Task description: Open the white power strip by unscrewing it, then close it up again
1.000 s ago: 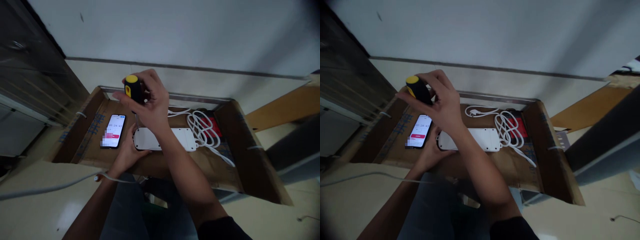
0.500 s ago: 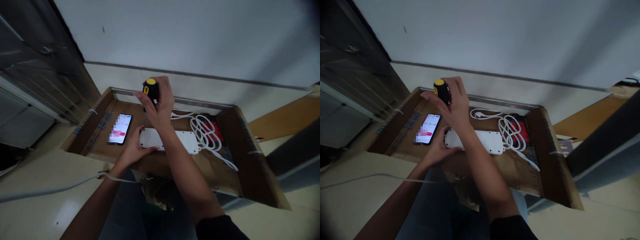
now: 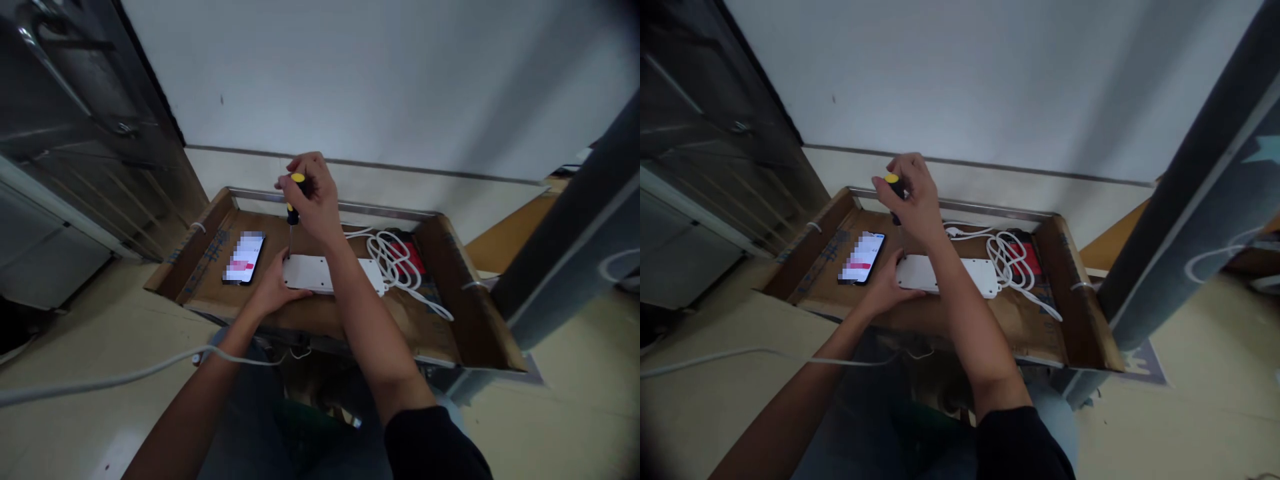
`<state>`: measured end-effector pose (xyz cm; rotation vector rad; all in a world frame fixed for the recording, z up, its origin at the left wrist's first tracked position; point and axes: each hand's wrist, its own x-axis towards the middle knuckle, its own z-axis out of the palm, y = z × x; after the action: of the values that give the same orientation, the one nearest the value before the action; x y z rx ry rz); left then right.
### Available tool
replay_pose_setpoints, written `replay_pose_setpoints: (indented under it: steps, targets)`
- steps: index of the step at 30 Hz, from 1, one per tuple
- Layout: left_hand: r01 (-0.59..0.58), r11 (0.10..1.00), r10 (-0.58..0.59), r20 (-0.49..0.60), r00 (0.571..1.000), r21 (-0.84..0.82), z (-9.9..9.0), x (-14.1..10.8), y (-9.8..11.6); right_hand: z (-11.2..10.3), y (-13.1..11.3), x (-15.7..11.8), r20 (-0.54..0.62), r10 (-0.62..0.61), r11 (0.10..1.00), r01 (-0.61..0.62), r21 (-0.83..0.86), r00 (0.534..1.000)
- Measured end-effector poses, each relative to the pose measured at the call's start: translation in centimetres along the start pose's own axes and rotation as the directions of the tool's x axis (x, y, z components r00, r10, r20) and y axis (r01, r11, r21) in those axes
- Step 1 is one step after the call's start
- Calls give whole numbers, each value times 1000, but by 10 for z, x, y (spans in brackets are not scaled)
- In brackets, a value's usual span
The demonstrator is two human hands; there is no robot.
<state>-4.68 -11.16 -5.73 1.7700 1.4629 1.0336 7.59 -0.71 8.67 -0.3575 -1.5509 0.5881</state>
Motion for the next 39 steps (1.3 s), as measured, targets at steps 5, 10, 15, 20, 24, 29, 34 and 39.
replay_pose_setpoints:
  steps: [5,10,15,20,24,29,34,39]
  targets:
    - [19,999,-19,2,1000,-32,-2,1,-3,18,2,9,234,238,850,-318,420,943]
    - [30,998,-30,13,999,-51,-4,2,-4,26,-8,13,335,283,812,-411,415,899]
    - [-6,996,7,1,1000,-91,-4,2,-4,32,-13,6,1,406,900,-400,175,914]
    - [-47,994,44,-36,998,-101,0,4,-9,52,-22,-9,-333,255,946,-305,-108,908]
    - [-43,993,40,-25,999,-114,0,5,-9,57,-24,-4,-249,320,932,-351,-89,914]
    - [5,993,-5,-5,1000,-118,-5,2,-2,36,-14,19,33,381,920,-383,87,924]
    - [22,992,-21,10,1000,-123,-9,1,1,14,-9,21,286,456,811,-526,257,843]
    - [18,991,-16,18,1000,-134,-9,1,0,12,-11,14,293,495,763,-571,305,818]
